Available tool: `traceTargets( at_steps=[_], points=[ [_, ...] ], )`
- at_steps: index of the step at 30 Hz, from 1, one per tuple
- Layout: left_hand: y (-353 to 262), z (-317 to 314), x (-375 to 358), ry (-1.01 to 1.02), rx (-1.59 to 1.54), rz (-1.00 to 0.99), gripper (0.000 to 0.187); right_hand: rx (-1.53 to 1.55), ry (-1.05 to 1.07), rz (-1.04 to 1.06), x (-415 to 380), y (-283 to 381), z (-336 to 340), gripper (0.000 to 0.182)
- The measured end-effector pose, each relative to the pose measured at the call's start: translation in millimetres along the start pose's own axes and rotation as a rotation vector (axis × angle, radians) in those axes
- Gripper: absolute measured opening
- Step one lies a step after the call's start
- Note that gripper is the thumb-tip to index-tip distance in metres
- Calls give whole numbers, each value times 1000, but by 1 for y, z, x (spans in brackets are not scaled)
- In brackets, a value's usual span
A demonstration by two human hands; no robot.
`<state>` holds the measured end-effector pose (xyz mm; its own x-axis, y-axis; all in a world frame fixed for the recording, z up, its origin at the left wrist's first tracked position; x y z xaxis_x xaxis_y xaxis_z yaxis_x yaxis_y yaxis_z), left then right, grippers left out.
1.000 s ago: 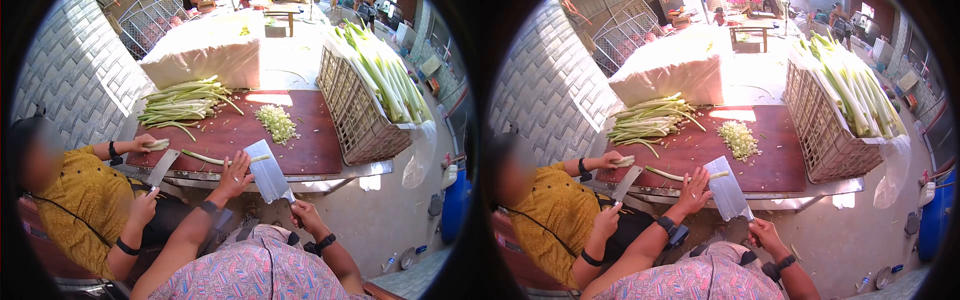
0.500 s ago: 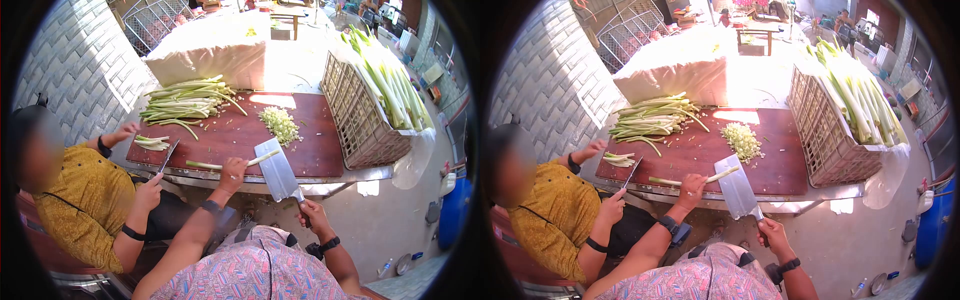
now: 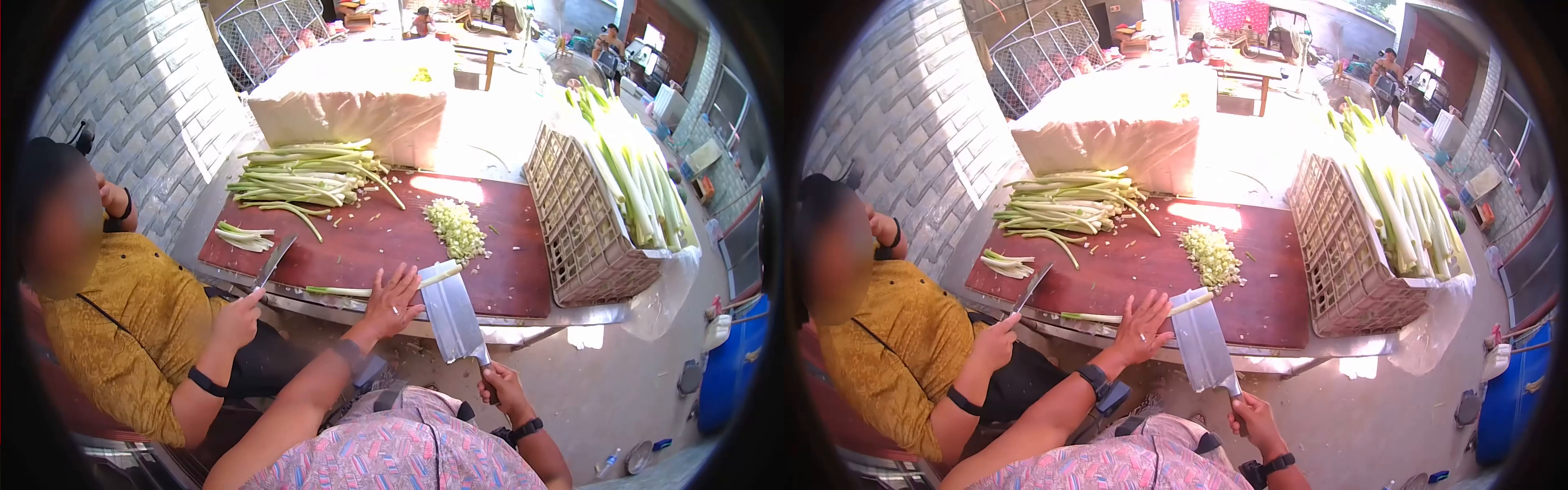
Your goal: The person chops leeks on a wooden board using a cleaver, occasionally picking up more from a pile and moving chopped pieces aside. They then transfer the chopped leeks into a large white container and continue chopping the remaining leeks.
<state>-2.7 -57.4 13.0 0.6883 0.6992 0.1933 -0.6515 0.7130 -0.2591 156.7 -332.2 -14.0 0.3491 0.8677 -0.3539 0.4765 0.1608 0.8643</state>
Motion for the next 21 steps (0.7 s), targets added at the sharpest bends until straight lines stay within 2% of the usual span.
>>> traceTargets(
  at_steps=[8,11,13,16,21],
  points=[
    [6,-3,0,50,15,0,65,-19,69,30,21,4,-17,16],
    [18,-1,-5,-13,-108,-12,57,9,55,24,21,1,-17,17],
    [40,4,-18,-144,-49,103,49,25,42,20,22,0,-16,17],
    [60,0,-34,-108,-125,112,46,32,49,22,22,4,-15,17],
    [38,13,-28,-65,-33,150,49,-4,90,-2,26,4,-9,13]
  ],
)
Point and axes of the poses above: each hand's wrist, its own x-axis towards the middle knuckle, its own z-axis out of the back of the hand, y = z × x, the point moved 3 cm from there along x, towards the middle knuckle, and after that the axes turned 15 degrees about z, right-handed, at the moved point
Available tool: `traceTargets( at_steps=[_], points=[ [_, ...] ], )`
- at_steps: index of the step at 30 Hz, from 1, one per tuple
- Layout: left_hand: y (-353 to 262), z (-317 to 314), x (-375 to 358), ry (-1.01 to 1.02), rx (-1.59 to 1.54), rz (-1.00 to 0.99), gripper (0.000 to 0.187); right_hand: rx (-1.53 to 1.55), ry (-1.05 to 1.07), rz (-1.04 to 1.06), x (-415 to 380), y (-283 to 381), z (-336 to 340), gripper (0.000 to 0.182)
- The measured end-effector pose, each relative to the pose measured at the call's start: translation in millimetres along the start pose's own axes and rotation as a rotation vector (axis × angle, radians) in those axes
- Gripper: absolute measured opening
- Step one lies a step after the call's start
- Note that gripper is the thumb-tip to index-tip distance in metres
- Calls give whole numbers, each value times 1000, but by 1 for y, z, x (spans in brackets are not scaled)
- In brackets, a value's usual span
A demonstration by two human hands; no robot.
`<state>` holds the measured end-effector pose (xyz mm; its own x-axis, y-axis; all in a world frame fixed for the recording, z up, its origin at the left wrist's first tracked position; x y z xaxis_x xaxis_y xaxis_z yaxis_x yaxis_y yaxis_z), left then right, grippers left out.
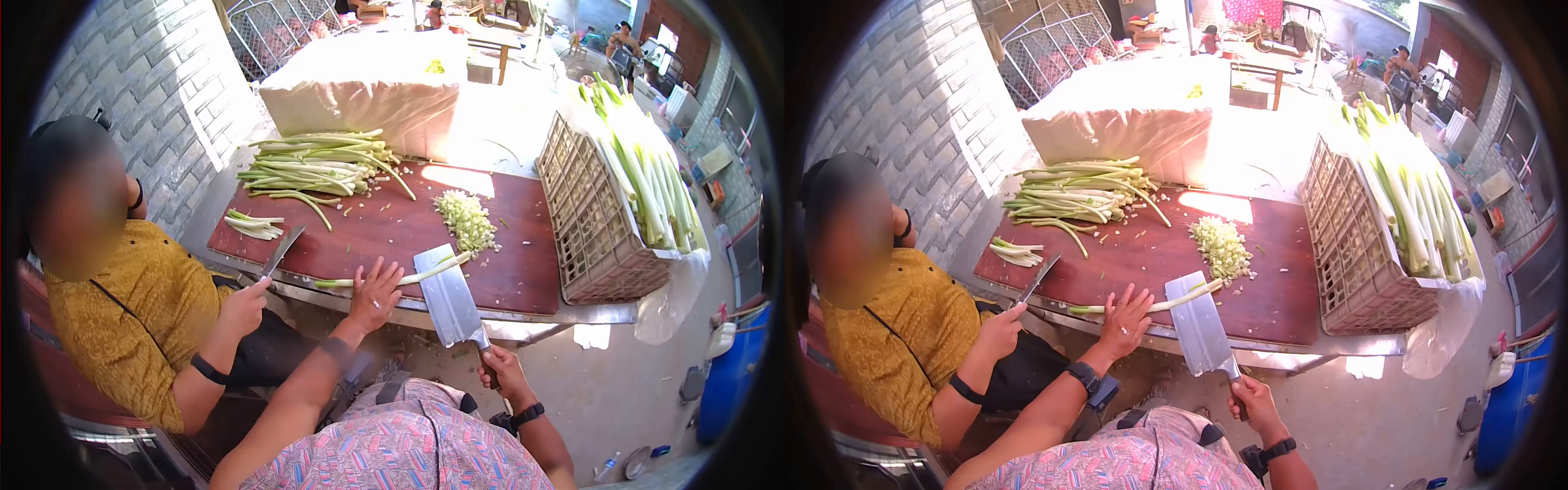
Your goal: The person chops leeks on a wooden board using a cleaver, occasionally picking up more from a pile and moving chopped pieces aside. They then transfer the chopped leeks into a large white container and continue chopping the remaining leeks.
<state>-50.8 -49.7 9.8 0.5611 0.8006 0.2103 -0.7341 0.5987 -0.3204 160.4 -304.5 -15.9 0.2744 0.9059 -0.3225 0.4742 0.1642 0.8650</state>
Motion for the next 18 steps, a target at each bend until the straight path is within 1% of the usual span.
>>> traceTargets(
  at_steps=[2,4,5,7,10,12,14,16,17,18],
  points=[
    [-1,1,1,7,7,2,52,1,10,-9,1,-1,0,13],
    [1,0,1,39,36,-21,60,7,19,-15,3,-2,-1,12],
    [1,0,1,40,37,-20,60,31,27,-19,4,-3,-3,12],
    [1,-3,2,60,102,-3,64,54,31,-25,4,-4,-4,13],
    [1,-3,2,69,95,-3,65,77,56,-41,9,-5,-12,13],
    [2,-2,3,76,71,-14,66,-11,102,-67,11,-6,-23,15],
    [4,-2,2,80,48,-21,67,-8,112,-57,13,-11,-32,17],
    [8,-2,1,60,-56,-22,64,-18,95,-24,13,-9,-38,20],
    [11,-2,0,59,-55,-18,64,-19,99,-26,13,-6,-38,20],
    [18,2,-2,-19,-46,30,63,-39,86,-16,12,-3,-34,21]
  ],
)
Point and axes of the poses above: each hand's wrist, its own x-axis towards the middle knuckle, its own z-axis out of the back of the hand, y = z × x, the point moved 3 cm from there along x, towards the middle knuckle, and after that the axes turned 15 degrees about z, right-handed, at the moved point
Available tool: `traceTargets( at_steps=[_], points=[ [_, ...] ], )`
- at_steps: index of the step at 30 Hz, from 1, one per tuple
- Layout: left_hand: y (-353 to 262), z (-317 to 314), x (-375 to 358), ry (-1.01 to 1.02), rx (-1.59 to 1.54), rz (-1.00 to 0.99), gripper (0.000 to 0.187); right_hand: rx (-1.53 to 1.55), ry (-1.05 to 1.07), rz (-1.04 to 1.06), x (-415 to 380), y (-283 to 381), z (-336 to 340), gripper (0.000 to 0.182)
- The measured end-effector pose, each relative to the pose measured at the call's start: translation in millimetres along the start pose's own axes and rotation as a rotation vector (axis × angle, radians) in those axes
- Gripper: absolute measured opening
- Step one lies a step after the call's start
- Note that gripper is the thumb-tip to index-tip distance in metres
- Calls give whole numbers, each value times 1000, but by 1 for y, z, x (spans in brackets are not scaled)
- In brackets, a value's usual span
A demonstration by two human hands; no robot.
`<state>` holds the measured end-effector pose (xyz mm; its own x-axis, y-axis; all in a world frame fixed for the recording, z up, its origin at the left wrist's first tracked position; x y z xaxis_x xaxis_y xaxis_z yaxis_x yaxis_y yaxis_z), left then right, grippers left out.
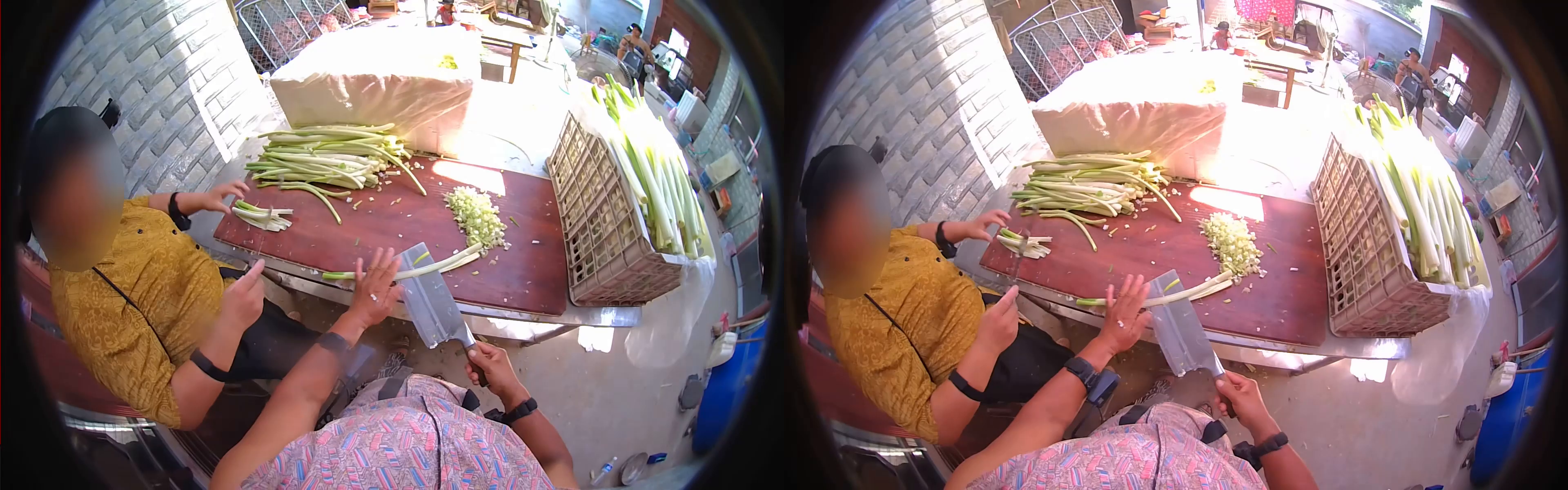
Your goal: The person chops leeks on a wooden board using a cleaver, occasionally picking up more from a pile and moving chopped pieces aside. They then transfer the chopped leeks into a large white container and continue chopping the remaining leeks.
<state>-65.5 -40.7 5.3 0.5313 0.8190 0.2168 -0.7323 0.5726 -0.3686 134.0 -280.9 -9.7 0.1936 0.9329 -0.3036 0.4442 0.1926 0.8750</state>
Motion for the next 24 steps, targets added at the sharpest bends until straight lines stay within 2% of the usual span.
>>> traceTargets(
  at_steps=[1,5,15,20,24],
  points=[
    [7,3,-2,-78,8,46,63,-21,-14,9,-1,2,4,21],
    [25,3,-18,-54,132,169,62,-23,-22,7,-3,6,10,17],
    [20,4,-6,44,113,138,72,-21,40,10,14,-6,-9,16],
    [22,4,-8,60,110,128,75,-65,26,33,21,-9,-34,16],
    [28,6,-7,93,39,92,74,22,-10,-29,29,-16,-51,16]
  ],
)
Point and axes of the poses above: each hand's wrist, its own x-axis towards the middle knuckle, its own z-axis out of the back of the hand, y = z × x, the point moved 3 cm from there along x, towards the middle knuckle, and after that the axes turned 15 degrees about z, right-handed, at the moved point
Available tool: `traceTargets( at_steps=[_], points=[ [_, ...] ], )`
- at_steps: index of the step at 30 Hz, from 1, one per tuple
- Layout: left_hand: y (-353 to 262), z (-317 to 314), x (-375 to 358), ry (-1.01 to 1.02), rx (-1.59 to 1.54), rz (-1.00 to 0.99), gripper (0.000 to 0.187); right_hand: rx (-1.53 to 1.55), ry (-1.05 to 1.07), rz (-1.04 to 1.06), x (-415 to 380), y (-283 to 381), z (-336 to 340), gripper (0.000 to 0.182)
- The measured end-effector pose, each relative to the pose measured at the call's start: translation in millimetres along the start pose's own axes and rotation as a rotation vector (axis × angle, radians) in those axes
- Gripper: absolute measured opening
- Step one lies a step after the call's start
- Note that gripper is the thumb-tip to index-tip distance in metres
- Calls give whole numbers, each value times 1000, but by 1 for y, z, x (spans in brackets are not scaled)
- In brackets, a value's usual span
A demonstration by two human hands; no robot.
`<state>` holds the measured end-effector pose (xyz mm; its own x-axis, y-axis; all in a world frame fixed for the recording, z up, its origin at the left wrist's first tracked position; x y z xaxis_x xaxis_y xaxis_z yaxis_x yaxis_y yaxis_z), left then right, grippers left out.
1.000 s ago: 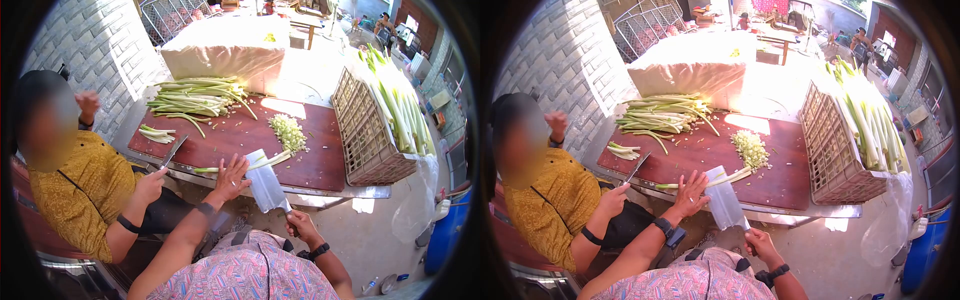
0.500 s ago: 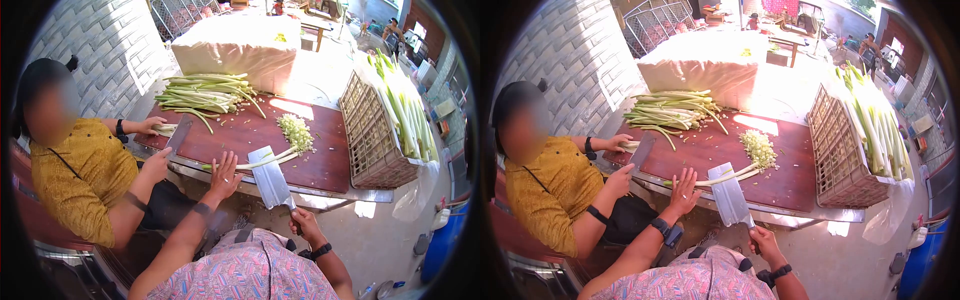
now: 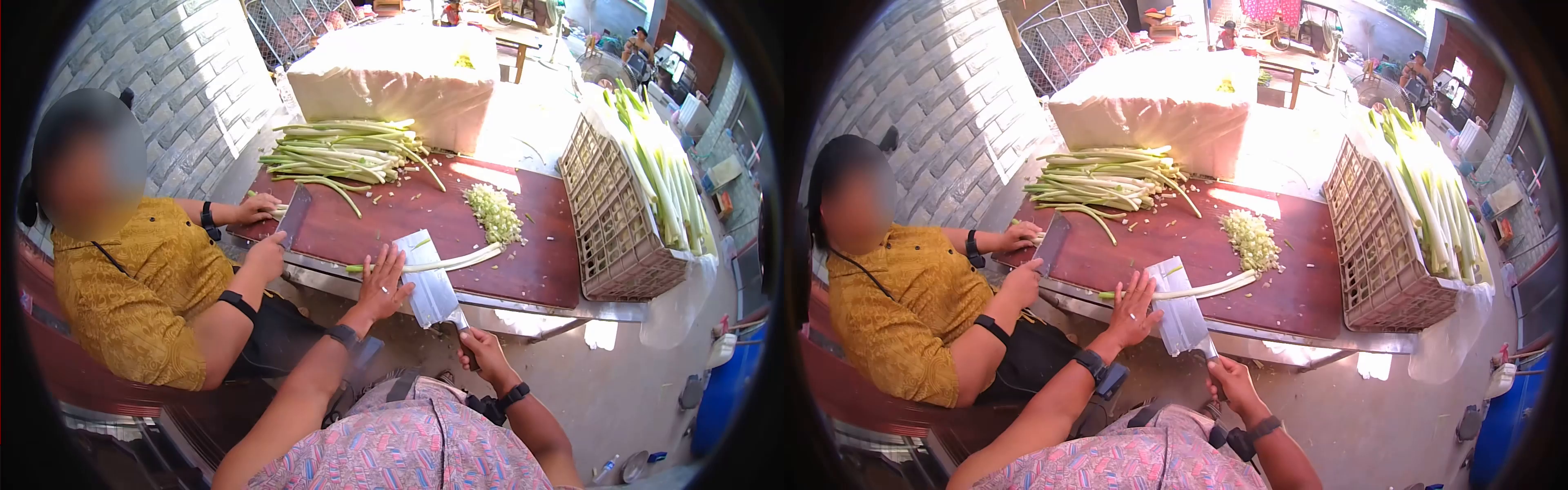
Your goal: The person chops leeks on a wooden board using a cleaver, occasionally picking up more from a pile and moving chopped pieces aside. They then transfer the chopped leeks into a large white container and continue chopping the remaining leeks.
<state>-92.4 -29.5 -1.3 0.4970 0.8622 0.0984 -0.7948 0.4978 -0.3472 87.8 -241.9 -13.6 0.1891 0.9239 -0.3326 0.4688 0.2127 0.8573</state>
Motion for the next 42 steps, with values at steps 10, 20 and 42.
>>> traceTargets(
  at_steps=[10,20,42],
  points=[
    [36,5,-22,-72,11,2,77,126,-93,0,-13,-15,-26,20],
    [40,9,-20,-14,-32,-20,76,50,-35,41,8,-34,-63,18],
    [40,20,29,219,59,-104,75,88,-111,87,5,-49,-70,18]
  ],
)
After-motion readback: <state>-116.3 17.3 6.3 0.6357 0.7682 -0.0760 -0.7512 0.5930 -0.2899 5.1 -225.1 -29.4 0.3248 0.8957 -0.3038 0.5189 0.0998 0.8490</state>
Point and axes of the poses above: each hand's wrist, its own x-axis towards the middle knuckle, its own z-axis out of the back of the hand, y = z × x, the point moved 3 cm from there along x, towards the middle knuckle, and after that the axes turned 15 degrees about z, right-handed, at the moved point
